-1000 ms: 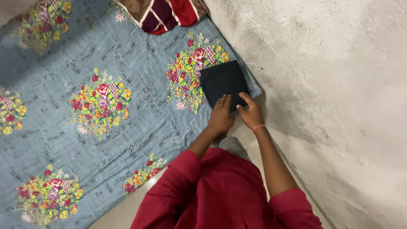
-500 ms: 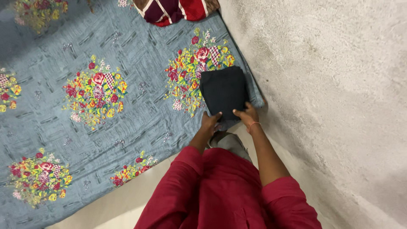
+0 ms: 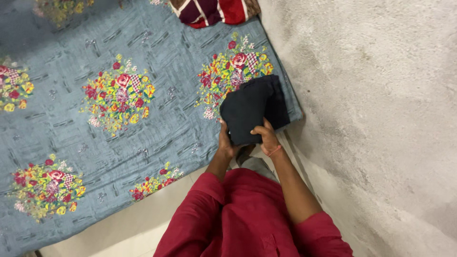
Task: The person picks up several folded items of clothing from a bed and places them into a wall-mounted shelf one by one.
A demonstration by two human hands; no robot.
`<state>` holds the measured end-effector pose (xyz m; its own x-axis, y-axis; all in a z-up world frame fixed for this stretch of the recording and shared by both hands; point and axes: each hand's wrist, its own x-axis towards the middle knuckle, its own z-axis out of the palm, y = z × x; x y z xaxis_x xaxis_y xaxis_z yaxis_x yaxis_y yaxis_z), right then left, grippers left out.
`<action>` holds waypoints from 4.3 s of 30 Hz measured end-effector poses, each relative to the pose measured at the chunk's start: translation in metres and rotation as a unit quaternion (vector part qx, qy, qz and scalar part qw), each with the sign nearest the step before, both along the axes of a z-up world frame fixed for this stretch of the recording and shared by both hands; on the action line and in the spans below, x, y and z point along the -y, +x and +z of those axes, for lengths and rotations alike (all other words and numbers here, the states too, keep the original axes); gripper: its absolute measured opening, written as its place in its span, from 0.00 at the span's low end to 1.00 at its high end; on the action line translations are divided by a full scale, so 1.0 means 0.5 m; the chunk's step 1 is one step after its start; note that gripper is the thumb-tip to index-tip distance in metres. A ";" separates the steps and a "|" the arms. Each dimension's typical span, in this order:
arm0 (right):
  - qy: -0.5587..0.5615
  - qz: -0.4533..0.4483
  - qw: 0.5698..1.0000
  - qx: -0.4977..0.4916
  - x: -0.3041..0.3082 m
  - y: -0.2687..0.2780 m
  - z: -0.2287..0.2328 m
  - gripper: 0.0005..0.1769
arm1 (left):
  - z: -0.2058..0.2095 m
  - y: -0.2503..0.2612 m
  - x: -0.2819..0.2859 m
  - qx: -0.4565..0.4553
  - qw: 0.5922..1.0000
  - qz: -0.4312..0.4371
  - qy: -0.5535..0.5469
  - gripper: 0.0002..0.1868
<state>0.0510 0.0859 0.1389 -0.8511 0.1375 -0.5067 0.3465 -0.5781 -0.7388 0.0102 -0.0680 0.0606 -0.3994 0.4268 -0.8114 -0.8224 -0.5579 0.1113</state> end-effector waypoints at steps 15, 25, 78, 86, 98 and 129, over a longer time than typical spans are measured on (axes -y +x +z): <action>-0.010 0.154 0.987 -0.050 0.162 0.119 0.125 0.41 | 0.208 0.090 0.288 -0.216 0.974 0.023 0.060 0.38; -0.057 0.322 0.930 -0.167 0.277 0.219 0.271 0.55 | 0.351 0.331 0.423 -0.310 0.939 0.135 -0.069 0.42; -0.056 0.654 0.729 -0.196 1.450 0.722 0.337 0.26 | 0.506 1.160 1.215 -0.275 0.626 0.620 -0.385 0.37; -0.065 0.703 0.675 -0.214 1.690 0.666 0.363 0.27 | 0.522 1.117 1.415 -0.263 0.601 0.617 -0.434 0.39; -0.053 0.723 0.649 -0.231 1.980 0.583 0.353 0.26 | 0.516 1.043 1.674 -0.221 0.574 0.632 -0.472 0.35; -0.006 0.611 0.757 -0.233 2.621 0.541 0.374 0.24 | 0.534 0.964 2.416 -0.291 0.654 0.559 -0.418 0.33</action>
